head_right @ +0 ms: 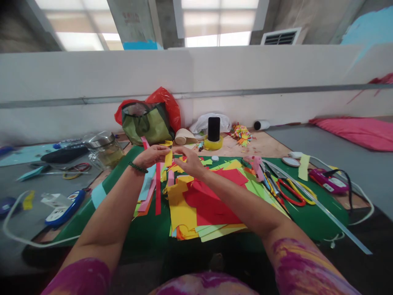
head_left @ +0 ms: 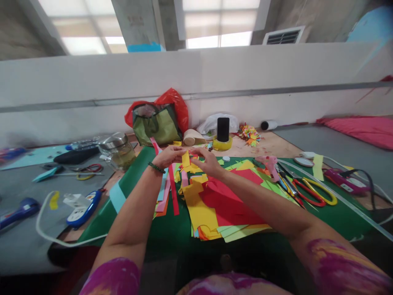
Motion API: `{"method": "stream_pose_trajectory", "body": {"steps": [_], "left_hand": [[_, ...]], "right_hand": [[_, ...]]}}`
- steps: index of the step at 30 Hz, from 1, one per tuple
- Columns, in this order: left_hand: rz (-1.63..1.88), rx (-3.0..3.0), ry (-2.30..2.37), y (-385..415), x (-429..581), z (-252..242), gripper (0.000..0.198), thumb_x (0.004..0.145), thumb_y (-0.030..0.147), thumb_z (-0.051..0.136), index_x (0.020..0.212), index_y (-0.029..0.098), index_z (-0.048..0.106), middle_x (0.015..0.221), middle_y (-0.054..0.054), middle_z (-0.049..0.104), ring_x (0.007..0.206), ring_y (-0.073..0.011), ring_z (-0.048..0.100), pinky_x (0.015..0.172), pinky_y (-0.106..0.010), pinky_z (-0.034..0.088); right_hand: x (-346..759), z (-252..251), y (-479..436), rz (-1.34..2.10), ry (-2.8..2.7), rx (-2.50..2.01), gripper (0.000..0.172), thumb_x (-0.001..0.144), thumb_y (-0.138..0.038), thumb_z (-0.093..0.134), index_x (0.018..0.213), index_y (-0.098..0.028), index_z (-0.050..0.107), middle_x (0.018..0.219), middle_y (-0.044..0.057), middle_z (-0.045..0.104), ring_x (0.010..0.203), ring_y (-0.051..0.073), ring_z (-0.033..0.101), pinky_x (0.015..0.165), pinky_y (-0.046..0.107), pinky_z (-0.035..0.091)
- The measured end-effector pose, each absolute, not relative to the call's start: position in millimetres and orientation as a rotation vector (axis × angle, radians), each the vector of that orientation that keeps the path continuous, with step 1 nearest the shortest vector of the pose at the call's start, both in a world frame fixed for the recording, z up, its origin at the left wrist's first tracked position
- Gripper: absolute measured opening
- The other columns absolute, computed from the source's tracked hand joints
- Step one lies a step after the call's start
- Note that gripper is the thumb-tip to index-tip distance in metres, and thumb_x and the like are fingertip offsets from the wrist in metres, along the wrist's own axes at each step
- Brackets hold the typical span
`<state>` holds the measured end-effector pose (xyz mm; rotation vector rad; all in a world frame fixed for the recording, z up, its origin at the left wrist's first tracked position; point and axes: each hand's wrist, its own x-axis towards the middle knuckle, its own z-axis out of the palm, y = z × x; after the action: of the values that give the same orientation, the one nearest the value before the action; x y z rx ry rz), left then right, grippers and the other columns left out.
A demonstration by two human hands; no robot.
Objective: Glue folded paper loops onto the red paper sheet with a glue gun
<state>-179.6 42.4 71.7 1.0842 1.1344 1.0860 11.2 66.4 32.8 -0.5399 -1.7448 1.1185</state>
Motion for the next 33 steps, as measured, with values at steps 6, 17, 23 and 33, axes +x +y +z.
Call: {"method": "stream_pose_trajectory", "body": {"steps": [6,17,23,33], "left_hand": [[1.128,1.071,0.932,37.2,-187.1,80.1,0.018,0.076,0.021,0.071,0.07,0.014,0.056,0.091,-0.009,0.073,0.056,-0.0098,0.063,0.057,-0.021,0.052],[0.762,1.255,1.174,46.5,-183.1,58.0,0.017,0.07,0.019,0.069,0.057,0.016,0.059,0.064,-0.006,0.067,0.062,-0.016,0.064,0.067,-0.027,0.052],[0.755,1.348,1.432,41.3,-215.7,70.9,0.007,0.06,0.012,0.072,0.06,0.018,0.068,0.053,0.0,0.064,0.046,-0.0142,0.056,0.041,-0.018,0.039],[1.388,1.607,1.507,-8.3,-169.7,137.1,0.01,0.066,0.012,0.075,0.059,0.015,0.068,0.056,0.002,0.061,0.053,-0.0094,0.049,0.049,-0.016,0.036]], "right_hand": [[3.4,48.7,77.4,1.564,-1.534,-0.594,0.031,0.083,-0.044,0.053,0.064,-0.02,0.06,0.071,0.003,0.066,0.07,0.015,0.061,0.075,0.029,0.051],[44.4,69.8,89.9,1.586,-1.009,-0.732,0.026,0.082,-0.041,0.061,0.067,-0.02,0.055,0.064,-0.001,0.065,0.053,0.009,0.057,0.058,0.021,0.049],[116.7,76.8,61.8,0.904,-1.376,-0.88,0.017,0.075,-0.03,0.063,0.091,-0.023,0.062,0.091,0.0,0.065,0.061,0.01,0.056,0.054,0.023,0.047],[150.1,52.9,-25.3,-0.057,-2.02,-0.687,0.017,0.09,-0.018,0.054,0.099,-0.025,0.066,0.085,0.005,0.07,0.073,0.017,0.064,0.068,0.03,0.053]]}}
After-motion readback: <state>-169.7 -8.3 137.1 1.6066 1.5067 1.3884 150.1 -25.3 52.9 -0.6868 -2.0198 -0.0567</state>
